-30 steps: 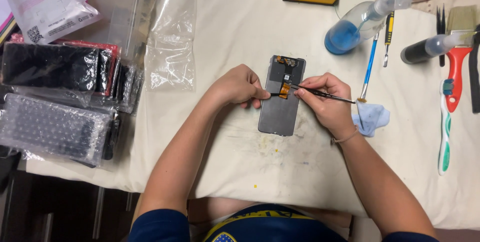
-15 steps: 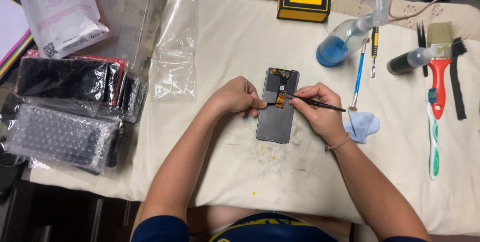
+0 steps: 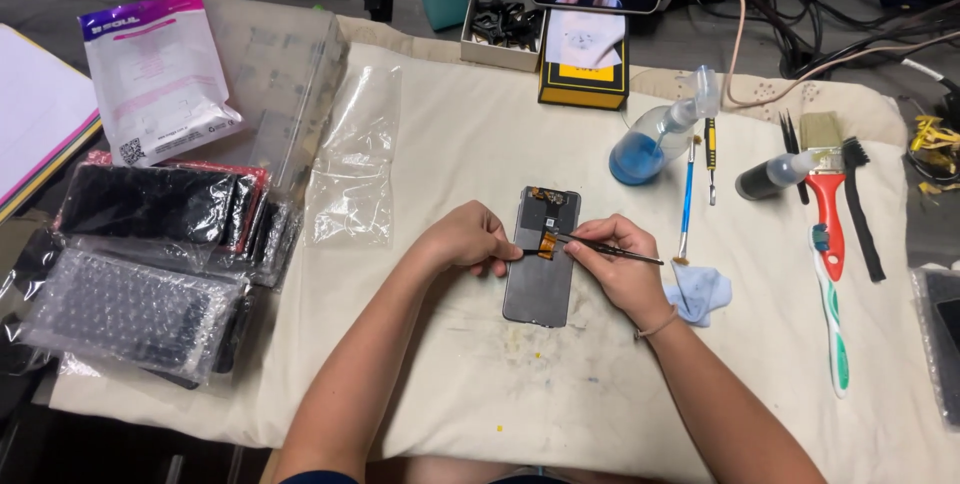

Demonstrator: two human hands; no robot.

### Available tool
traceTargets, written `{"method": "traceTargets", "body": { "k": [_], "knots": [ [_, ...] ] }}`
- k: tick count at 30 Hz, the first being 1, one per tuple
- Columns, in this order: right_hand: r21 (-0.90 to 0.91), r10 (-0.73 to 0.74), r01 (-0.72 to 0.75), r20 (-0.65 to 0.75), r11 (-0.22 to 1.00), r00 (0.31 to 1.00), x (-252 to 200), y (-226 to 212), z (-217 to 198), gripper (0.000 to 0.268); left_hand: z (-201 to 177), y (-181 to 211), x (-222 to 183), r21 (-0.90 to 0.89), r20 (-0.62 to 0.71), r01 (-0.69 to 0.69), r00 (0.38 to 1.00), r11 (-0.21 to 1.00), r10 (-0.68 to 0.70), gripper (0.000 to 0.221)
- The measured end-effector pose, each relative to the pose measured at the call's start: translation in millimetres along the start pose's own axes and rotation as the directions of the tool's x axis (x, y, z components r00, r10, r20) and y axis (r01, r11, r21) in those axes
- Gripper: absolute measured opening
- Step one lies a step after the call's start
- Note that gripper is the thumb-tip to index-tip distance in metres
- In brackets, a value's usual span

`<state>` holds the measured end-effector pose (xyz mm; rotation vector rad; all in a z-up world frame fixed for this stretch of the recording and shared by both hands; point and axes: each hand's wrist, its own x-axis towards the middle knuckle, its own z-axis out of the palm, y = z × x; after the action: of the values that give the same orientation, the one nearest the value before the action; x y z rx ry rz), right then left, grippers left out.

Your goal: Preparing a mobile phone screen for installation by manipulating the ribbon cable and removing adhesive strips using specialized tools.

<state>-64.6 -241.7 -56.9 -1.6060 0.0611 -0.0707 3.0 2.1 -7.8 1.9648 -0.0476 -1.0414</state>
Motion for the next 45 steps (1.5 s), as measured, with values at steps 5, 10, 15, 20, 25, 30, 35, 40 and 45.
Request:
{"method": "traceTargets", "body": {
  "k": [5,10,15,20,25,30,35,40,45],
  "knots": [
    [0.008,0.023,-0.023,0.002,1.0,1.0,0,-7,4,0.016,2,-2,4,-0.005,-0.012,0.006,1.0,1.0,-0.006,0.018],
    [-0.014,0.019,-0.019,0.002,1.0,1.0,-1,-7,3,0.019,3,1,1,-0.012,-0.01,0.014,1.0,1.0,-0.014,0.017],
    [0.022,0.017,-0.017,-0.006,1.0,1.0,-3,-9,6,0.019,2,2,-2,-0.026,-0.025,0.025,0.999,0.999,-0.026,0.017],
    [0.034,0.022,-0.022,0.005,0.999,1.0,-4,-5,6,0.017,3,4,-6,-0.028,-0.032,0.026,0.999,0.999,-0.027,0.017],
    [0.045,0.009,-0.009,0.002,0.999,1.0,-5,-9,8,0.02,3,3,-5,-0.031,-0.032,0.021,0.999,0.999,-0.022,0.017],
    [0.053,-0.029,0.028,0.011,0.998,1.0,-4,-1,5,0.018,3,2,-3,-0.012,-0.028,0.021,0.999,1.0,-0.021,0.017],
    [0.004,-0.038,0.038,-0.001,0.999,0.999,2,7,1,0.018,1,6,-2,0.0,-0.036,0.004,0.999,1.0,-0.004,0.017],
    [-0.011,-0.037,0.037,-0.004,0.999,0.999,-2,1,6,0.017,3,2,-1,0.008,-0.036,0.029,0.999,1.0,-0.029,0.018],
    [0.0,-0.087,0.087,0.002,0.996,0.996,-1,6,5,0.017,4,3,-2,0.02,-0.045,0.02,0.999,1.0,-0.019,0.017]
  ]
}}
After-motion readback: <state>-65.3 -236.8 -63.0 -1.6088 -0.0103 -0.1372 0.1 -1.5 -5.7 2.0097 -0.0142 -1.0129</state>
